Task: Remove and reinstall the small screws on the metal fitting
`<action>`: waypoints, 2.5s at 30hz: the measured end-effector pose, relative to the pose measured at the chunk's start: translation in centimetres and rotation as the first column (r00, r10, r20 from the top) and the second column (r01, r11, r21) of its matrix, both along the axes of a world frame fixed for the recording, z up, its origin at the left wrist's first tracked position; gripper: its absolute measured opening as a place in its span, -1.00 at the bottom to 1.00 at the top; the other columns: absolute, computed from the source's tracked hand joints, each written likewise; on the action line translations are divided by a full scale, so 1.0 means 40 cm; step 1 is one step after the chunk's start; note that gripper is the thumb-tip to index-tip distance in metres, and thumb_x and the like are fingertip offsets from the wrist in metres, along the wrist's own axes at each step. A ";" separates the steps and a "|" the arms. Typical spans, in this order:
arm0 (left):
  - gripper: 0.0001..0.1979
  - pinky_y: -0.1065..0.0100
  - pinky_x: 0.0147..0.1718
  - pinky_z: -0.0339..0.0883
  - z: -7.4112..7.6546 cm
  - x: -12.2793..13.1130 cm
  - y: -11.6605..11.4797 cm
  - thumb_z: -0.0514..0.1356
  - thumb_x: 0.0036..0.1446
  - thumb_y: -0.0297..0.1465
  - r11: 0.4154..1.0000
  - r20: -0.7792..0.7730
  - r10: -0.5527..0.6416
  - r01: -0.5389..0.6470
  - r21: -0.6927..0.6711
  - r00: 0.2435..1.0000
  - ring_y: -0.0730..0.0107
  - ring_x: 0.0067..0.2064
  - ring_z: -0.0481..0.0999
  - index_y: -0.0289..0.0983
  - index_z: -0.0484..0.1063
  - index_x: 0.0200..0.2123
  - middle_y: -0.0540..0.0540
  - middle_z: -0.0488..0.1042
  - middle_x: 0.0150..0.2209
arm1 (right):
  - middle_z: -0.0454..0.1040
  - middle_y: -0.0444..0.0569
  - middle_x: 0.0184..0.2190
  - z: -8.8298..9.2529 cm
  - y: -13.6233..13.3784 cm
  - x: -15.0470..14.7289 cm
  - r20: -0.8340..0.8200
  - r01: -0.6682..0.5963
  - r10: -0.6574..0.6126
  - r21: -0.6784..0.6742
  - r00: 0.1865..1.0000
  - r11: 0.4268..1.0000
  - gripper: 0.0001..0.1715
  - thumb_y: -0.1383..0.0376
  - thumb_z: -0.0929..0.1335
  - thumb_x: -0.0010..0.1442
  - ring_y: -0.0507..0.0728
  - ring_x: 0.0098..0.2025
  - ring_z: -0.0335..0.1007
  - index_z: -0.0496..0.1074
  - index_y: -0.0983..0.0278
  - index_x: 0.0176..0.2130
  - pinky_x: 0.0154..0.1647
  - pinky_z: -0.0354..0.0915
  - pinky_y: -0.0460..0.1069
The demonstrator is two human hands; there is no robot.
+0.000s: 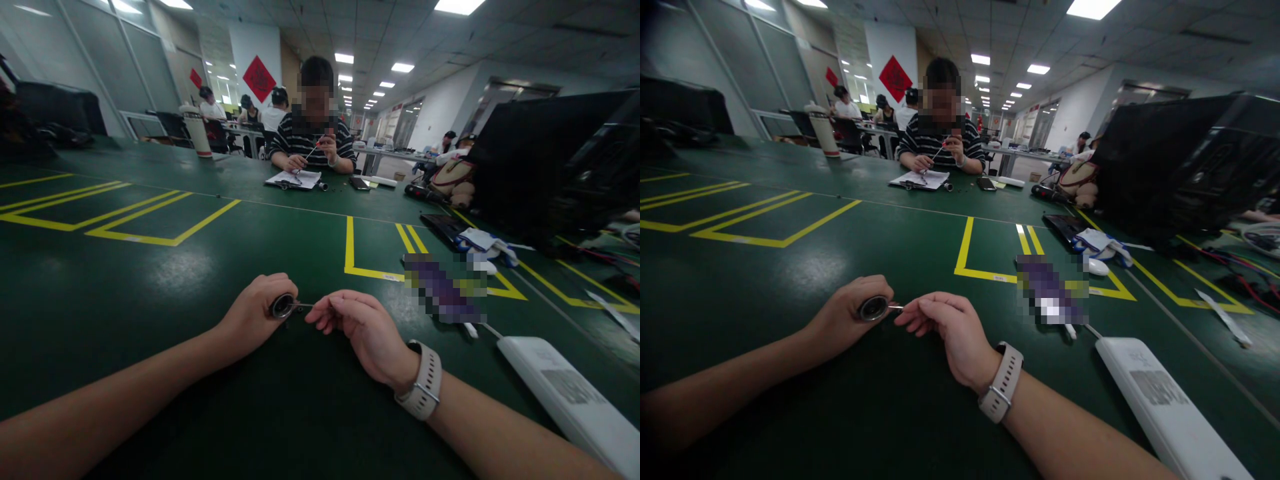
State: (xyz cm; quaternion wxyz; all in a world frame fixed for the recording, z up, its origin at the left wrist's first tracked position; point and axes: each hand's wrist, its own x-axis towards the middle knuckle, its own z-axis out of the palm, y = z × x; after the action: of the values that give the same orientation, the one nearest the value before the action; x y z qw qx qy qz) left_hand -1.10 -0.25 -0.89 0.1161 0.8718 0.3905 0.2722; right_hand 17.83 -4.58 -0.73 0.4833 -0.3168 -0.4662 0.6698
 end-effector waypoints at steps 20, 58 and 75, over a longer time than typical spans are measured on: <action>-0.87 0.32 -0.37 0.10 0.002 0.001 -0.011 0.04 -0.01 -0.58 0.993 -0.159 0.046 -0.027 0.118 0.986 0.38 -0.42 0.32 -0.28 0.32 -0.49 0.00 0.36 -0.49 | 0.53 0.00 -0.45 -0.006 0.007 -0.007 -0.092 -0.007 0.002 -0.053 0.996 0.999 -0.79 0.31 0.31 0.08 0.04 -0.42 0.38 0.51 0.35 -0.44 -0.36 0.25 -0.04; -0.88 0.37 -0.39 0.27 0.009 0.010 -0.007 0.16 0.03 -0.34 0.988 0.165 0.057 -0.031 -0.151 0.985 0.40 -0.39 0.41 -0.28 0.34 -0.42 -0.02 0.41 -0.43 | 0.45 -0.09 -0.57 -0.012 0.002 0.000 0.079 0.212 -0.214 0.030 0.974 0.977 -0.80 0.32 0.27 0.05 0.00 -0.51 0.29 0.43 0.33 -0.51 -0.49 0.19 -0.10; -0.82 0.24 -0.24 0.26 -0.002 -0.001 0.006 0.19 0.01 -0.27 0.990 0.066 0.128 -0.131 0.051 0.990 0.28 -0.27 0.42 -0.26 0.33 -0.40 -0.08 0.44 -0.33 | 0.36 -0.14 -0.67 -0.014 0.004 0.008 0.127 0.291 -0.295 0.046 0.947 0.956 -0.74 0.28 0.24 0.05 -0.01 -0.59 0.22 0.38 0.31 -0.58 -0.56 0.11 -0.10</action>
State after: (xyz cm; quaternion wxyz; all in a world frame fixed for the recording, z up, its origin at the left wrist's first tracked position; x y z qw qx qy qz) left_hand -1.12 0.01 -0.95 0.0864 0.8385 0.4347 0.3169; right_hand 18.15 -4.42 -1.29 0.5495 -0.4198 -0.4542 0.5617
